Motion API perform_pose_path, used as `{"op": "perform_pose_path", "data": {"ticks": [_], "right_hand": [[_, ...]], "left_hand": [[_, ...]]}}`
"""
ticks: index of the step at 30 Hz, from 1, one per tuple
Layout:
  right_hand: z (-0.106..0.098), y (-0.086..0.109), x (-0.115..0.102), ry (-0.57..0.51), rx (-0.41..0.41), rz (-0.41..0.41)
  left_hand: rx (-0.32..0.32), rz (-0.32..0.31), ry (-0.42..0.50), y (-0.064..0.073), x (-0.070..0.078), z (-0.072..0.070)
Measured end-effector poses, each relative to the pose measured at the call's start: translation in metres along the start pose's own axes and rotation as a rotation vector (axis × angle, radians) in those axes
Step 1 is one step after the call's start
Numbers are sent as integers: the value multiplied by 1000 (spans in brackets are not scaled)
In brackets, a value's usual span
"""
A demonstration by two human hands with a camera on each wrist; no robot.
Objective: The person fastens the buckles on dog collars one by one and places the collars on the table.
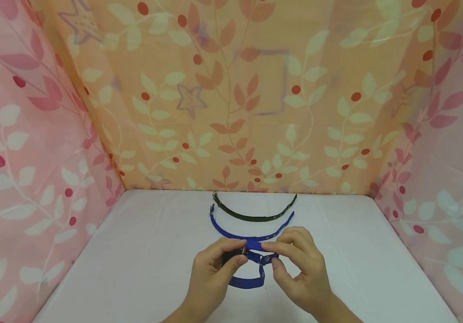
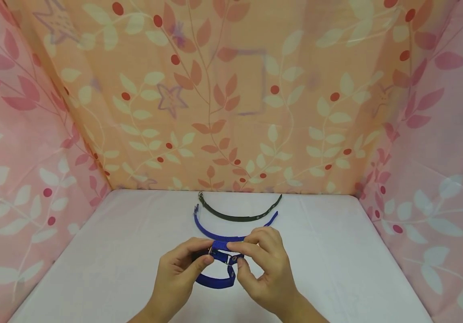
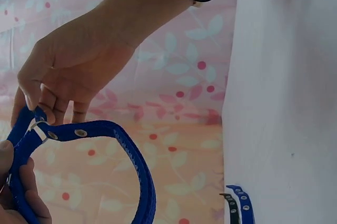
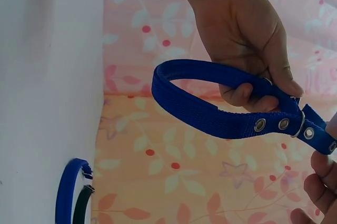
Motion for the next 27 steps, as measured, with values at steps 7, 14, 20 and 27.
{"op": "perform_pose_path", "data": {"ticks": [7,14,20,27], "right_hand": [[0,-3,0,11,-29,-75],[5,-4,1,14,-132,-98],[4,3,11,6,-184,31],[4,6,15,-5,-185,71]], "left_hand": [[-21,-38,31,1,0,1],[-59,-106,4,-2,-1,0],[-66,-304,-24,0,-5,-4],[-61,-417,-2,0,-6,-5]]}}
Point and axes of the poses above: each hand's wrist, its own y-axis away from the middle knuckle, its own z-axis out of the palm, x = y × z, the point moved 6 cm from there along -y, towards the middle knuckle, and after that the axes turned 13 degrees about z, right-handed, at the moved point
